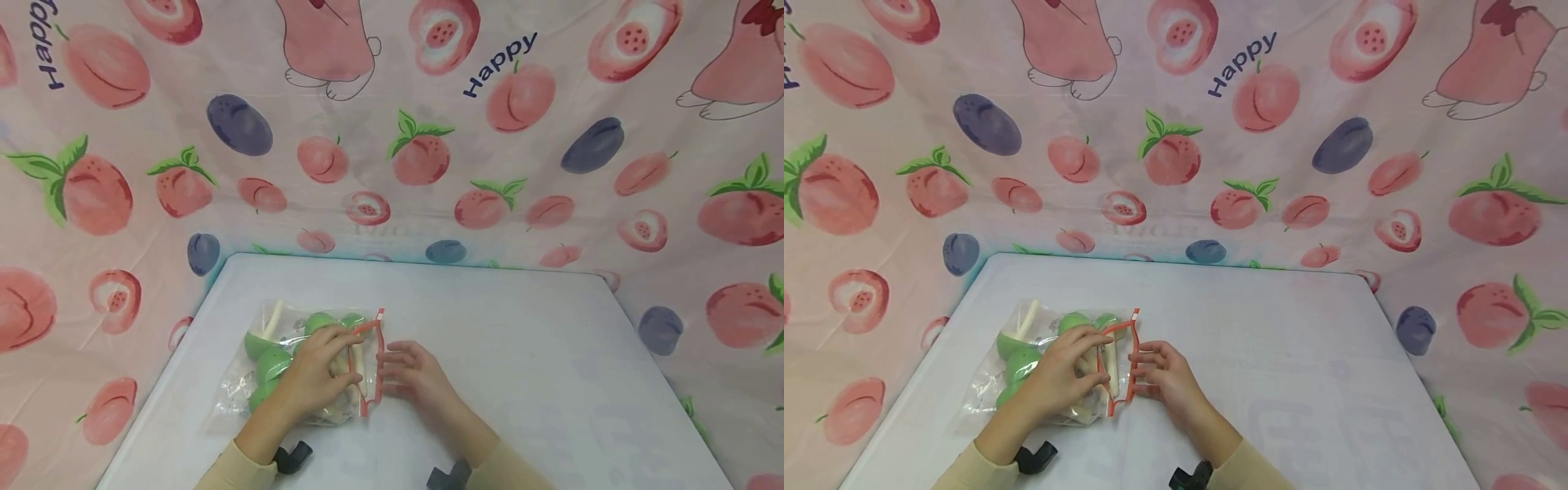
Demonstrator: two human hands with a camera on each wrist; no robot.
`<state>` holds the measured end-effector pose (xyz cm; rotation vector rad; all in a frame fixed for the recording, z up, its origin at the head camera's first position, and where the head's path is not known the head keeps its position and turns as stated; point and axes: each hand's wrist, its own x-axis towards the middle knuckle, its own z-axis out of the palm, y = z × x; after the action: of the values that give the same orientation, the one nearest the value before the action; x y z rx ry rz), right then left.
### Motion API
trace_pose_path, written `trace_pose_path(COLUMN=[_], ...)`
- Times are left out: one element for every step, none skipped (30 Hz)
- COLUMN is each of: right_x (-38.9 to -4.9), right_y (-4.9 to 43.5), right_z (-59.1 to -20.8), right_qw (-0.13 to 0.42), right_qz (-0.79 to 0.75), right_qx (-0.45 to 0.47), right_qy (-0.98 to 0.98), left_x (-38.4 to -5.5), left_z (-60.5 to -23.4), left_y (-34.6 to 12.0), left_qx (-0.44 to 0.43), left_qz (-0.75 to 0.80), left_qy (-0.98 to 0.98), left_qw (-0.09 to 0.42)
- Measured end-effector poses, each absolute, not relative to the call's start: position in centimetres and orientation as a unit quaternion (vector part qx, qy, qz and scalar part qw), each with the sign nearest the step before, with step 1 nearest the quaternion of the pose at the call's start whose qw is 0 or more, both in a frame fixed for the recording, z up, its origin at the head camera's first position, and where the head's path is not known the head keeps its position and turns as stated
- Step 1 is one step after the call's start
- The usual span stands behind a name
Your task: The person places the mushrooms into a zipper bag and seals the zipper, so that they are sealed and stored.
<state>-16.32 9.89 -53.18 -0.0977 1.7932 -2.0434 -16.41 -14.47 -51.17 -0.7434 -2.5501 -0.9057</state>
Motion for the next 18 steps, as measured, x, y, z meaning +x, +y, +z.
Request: trace_pose_path(right_x=[-16.1,-16.0,-15.8,-15.6,-15.4,-15.2,-15.1,-14.9,-14.7,-14.6,-14.5,-14.3,-14.2,-14.1,-13.9,-13.8,-13.7,-13.6], right_y=[9.9,10.0,10.1,10.1,10.2,10.2,10.3,10.4,10.4,10.4,10.4,10.4,10.4,10.4,10.4,10.3,10.3,10.2], right_z=[-53.1,-53.1,-53.1,-53.0,-53.0,-53.0,-53.0,-53.0,-53.0,-53.0,-53.0,-53.0,-53.0,-53.0,-53.1,-53.1,-53.1,-53.1], right_qw=[0.211,0.213,0.215,0.218,0.222,0.226,0.229,0.232,0.235,0.238,0.241,0.243,0.246,0.248,0.249,0.251,0.252,0.253], right_qz=[-0.735,-0.733,-0.731,-0.730,-0.728,-0.726,-0.726,-0.725,-0.725,-0.726,-0.726,-0.727,-0.727,-0.728,-0.730,-0.731,-0.733,-0.735], right_qx=[-0.037,-0.039,-0.043,-0.046,-0.050,-0.054,-0.059,-0.063,-0.066,-0.067,-0.069,-0.070,-0.070,-0.071,-0.072,-0.074,-0.076,-0.079], right_qy=[0.644,0.645,0.646,0.646,0.647,0.647,0.646,0.645,0.644,0.642,0.640,0.638,0.637,0.635,0.633,0.630,0.627,0.625], left_x=[-16.4,-16.4,-16.4,-16.4,-16.4,-16.4,-16.4,-16.4,-16.4,-16.4,-16.4,-16.4,-16.4,-16.4,-16.4,-16.4,-16.4,-16.4], left_z=[-51.2,-51.2,-51.2,-51.1,-51.1,-51.1,-51.1,-51.0,-51.0,-51.0,-50.9,-50.9,-50.8,-50.8,-50.7,-50.7,-50.6,-50.6], left_y=[-14.5,-14.5,-14.5,-14.5,-14.6,-14.6,-14.6,-14.6,-14.6,-14.6,-14.6,-14.6,-14.6,-14.6,-14.6,-14.5,-14.5,-14.5], left_qx=[-0.261,-0.260,-0.261,-0.261,-0.260,-0.260,-0.260,-0.261,-0.263,-0.263,-0.264,-0.265,-0.266,-0.267,-0.267,-0.267,-0.266,-0.265], left_qz=[-0.319,-0.319,-0.319,-0.318,-0.318,-0.319,-0.318,-0.317,-0.319,-0.321,-0.325,-0.328,-0.330,-0.335,-0.339,-0.341,-0.342,-0.343], left_qy=[-0.896,-0.896,-0.897,-0.897,-0.898,-0.897,-0.898,-0.898,-0.897,-0.896,-0.895,-0.895,-0.894,-0.893,-0.891,-0.891,-0.891,-0.891], left_qw=[0.166,0.163,0.162,0.161,0.159,0.159,0.160,0.159,0.158,0.155,0.152,0.148,0.144,0.140,0.137,0.135,0.134,0.133])
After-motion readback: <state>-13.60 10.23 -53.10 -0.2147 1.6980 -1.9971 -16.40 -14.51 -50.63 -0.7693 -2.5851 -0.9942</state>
